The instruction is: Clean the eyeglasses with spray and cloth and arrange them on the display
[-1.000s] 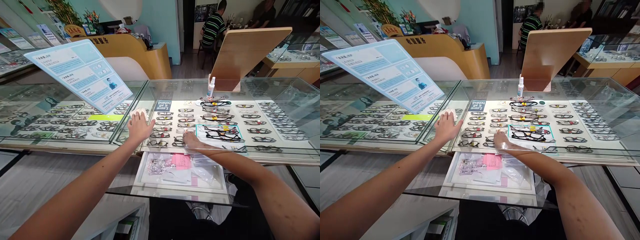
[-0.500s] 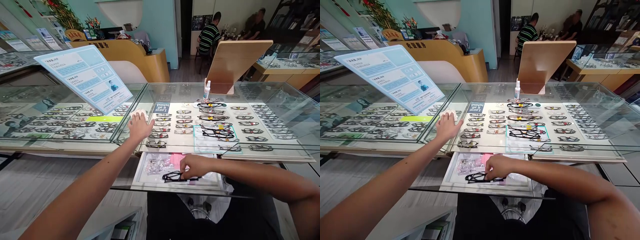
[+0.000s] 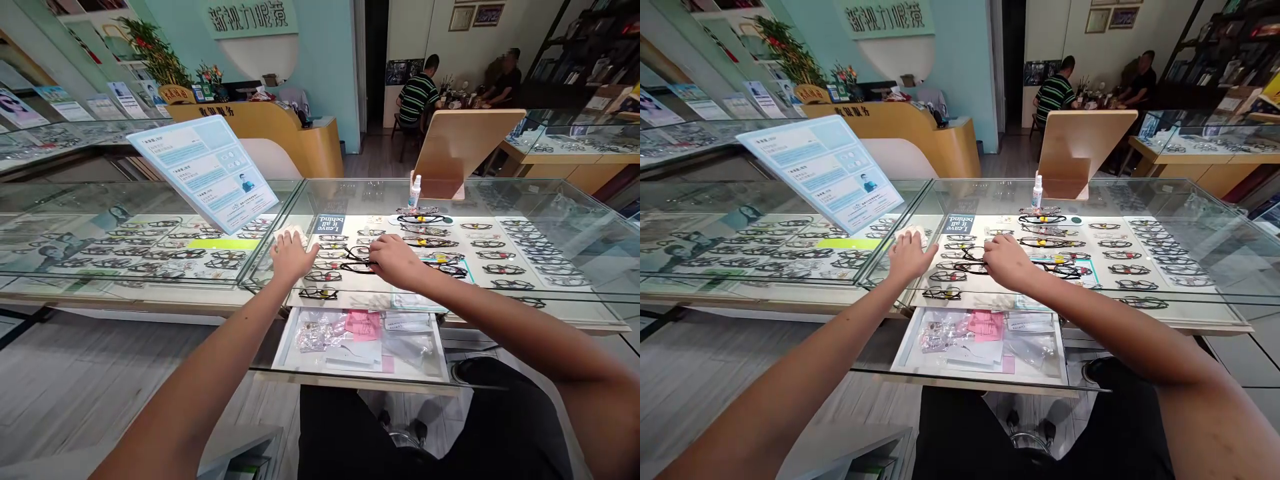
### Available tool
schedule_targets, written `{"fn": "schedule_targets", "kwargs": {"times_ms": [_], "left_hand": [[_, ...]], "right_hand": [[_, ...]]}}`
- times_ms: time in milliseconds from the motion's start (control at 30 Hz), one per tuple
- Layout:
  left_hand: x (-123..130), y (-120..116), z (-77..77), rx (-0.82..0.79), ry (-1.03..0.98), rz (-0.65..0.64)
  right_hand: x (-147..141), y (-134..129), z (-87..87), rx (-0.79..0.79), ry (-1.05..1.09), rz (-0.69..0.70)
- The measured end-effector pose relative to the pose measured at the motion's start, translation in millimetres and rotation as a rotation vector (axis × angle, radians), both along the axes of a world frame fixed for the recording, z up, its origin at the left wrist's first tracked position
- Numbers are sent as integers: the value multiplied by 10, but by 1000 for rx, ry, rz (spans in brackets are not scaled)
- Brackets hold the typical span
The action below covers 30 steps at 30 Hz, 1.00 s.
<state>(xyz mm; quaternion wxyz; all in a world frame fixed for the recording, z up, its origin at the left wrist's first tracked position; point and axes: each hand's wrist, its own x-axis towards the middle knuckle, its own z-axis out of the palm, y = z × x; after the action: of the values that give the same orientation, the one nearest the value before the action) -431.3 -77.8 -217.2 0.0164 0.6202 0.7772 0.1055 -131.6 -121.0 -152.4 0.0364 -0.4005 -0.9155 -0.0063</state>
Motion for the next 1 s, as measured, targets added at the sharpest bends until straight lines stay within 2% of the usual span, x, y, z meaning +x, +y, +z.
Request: {"fn": "schedule_targets", "kwargs": {"times_ms": [67,167,500,733,1000], "left_hand": [[4,-8,11,-4,1,-4],[8,-14,20,4,1,-4],[-12,17,-6,7,2,-1],[-2,14,2,4,-1,0],[-6,18,-4,-3,6,3]], "right_hand": [[-8,31,-117,45,-19,-13],[-16,50,-188,70,-12,-34],[-48,153,-160,-76,83,-142],[-59,19,-185,4,100,-165],[-74,20,-165,-56,115,-239]]}}
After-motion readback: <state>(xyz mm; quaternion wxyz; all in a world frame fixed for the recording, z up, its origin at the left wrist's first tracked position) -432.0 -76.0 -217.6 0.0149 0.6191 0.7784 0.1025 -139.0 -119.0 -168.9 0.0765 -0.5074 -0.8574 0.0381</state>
